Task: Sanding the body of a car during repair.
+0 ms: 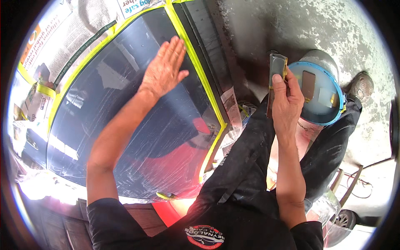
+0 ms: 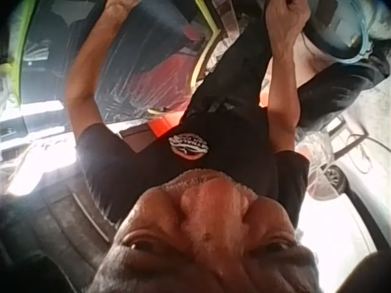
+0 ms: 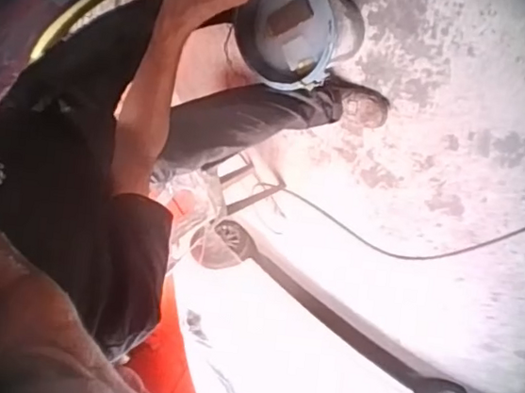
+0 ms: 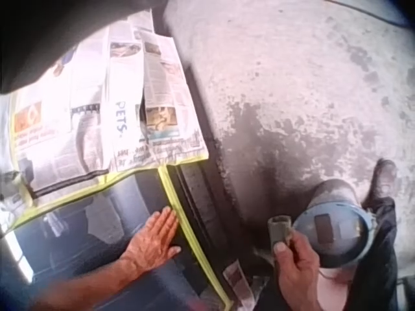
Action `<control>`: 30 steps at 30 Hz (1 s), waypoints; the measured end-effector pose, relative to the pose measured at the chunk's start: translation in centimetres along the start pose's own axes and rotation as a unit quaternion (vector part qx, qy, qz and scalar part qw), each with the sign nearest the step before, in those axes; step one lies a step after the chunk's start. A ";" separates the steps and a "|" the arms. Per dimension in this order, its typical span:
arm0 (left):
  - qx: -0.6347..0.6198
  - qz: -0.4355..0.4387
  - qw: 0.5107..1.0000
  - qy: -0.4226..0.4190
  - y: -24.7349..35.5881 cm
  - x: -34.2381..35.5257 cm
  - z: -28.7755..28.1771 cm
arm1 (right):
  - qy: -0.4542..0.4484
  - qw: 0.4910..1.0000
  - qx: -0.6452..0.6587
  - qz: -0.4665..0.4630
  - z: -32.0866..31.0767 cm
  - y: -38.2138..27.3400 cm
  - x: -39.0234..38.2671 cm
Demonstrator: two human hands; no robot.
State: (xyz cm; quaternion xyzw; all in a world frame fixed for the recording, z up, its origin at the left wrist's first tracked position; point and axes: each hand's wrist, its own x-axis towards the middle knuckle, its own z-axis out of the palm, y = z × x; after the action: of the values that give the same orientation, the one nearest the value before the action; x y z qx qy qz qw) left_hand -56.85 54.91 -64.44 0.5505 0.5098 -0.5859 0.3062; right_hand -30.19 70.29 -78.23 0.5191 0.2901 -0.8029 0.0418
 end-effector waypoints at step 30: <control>-0.965 -0.215 0.142 0.054 28.6 9.1 -6.8 | -0.169 0.864 -0.444 -0.166 -6.2 6.9 -1.2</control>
State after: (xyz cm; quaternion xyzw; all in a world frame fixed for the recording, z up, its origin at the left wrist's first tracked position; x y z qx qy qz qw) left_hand -30.12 54.74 -79.70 -0.2953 0.7728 0.3725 0.4206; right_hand -22.07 67.51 -81.92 0.2460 0.6859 -0.6601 0.1826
